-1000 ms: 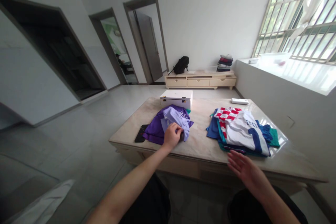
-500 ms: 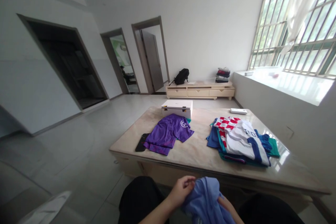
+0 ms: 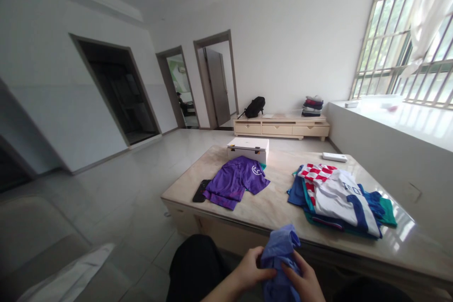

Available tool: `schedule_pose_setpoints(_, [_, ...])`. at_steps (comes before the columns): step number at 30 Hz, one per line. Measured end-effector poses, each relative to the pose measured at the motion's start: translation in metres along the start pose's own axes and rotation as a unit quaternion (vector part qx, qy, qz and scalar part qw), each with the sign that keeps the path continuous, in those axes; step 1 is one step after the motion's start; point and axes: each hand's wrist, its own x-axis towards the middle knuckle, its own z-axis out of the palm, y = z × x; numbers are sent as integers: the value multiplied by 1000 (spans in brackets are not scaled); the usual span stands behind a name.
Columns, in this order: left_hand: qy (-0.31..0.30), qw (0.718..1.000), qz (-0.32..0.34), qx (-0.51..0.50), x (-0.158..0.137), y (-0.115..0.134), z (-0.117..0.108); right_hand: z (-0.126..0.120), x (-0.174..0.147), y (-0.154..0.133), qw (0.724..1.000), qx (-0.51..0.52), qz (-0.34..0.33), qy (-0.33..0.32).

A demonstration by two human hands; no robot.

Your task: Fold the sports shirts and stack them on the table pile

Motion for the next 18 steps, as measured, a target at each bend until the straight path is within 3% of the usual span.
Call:
schedule_pose_setpoints(3, [108, 992, -8, -64, 4, 8, -6, -5, -3, 6, 998, -35, -35, 28])
schedule_pose_setpoints(5, [189, 972, -1, -138, 8, 14, -15, -17, -6, 1, 994, -71, -60, 52])
schedule_pose_setpoints(10, [291, 927, -28, -234, 16, 16, -39, -60, -10, -14, 957, -113, -19, 268])
schedule_pose_setpoints(12, [300, 915, -49, -267, 17, 15, -40, -71, -8, -11, 938, -135, -13, 317])
schedule_pose_setpoints(14, [291, 909, -62, -293, 16, 17, -36, -71, -7, -5, 926, -192, -53, 322])
schedule_pose_setpoints(16, [269, 909, -64, -311, 13, 22, -28, -59, -8, 2, 910, -263, -118, 299])
schedule_pose_setpoints(18, [210, 918, -67, -329, 9, 28, -19, -37, -14, 7, 906, -311, -174, 231])
